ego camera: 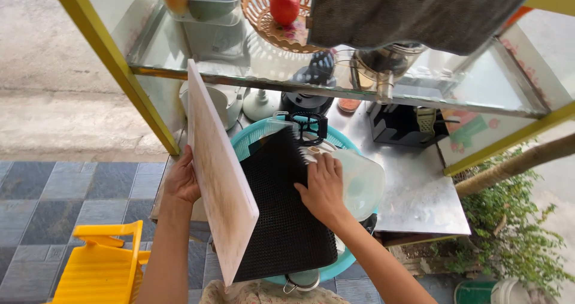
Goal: The person disassembles a juicer at an outdoor beverage stall, lifting off the black hopper and separating the clear bowl and white parts, and places the components in a blue basin on a yellow table. They then retrieve the parts, fit the clear bowl onto the motor base, attach the metal strainer basket, and press the black hopper back onto the juicer.
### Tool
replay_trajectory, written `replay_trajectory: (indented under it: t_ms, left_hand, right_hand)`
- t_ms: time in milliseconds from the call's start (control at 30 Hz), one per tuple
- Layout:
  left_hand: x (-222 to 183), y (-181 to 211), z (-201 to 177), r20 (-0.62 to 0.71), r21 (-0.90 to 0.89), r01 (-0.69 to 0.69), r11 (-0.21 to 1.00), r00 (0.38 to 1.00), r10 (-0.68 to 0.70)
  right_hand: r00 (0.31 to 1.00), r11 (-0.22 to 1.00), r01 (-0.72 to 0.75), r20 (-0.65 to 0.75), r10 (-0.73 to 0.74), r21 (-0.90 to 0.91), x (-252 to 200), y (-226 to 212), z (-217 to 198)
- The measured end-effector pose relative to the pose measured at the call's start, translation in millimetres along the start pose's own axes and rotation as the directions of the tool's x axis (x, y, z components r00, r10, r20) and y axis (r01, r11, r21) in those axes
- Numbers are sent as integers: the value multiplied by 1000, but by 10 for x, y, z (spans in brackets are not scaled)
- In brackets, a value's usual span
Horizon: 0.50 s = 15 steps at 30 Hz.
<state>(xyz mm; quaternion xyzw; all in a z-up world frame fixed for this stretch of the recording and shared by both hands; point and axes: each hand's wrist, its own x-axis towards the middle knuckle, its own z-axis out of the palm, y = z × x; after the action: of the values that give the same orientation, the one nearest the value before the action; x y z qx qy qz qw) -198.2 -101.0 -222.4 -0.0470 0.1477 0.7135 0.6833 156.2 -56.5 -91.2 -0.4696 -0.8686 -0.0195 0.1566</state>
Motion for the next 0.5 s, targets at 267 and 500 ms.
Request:
replay_trajectory:
  t_ms: [267, 500]
  left_hand:
    - [17, -78, 114, 136, 15, 203, 979, 970, -203]
    - [125, -268, 178, -24, 251, 157, 955, 987, -156]
  right_hand:
    - [942, 630, -319, 166, 292, 708, 70, -295, -267]
    - [899, 163, -351, 283, 335, 922, 64, 247, -1153]
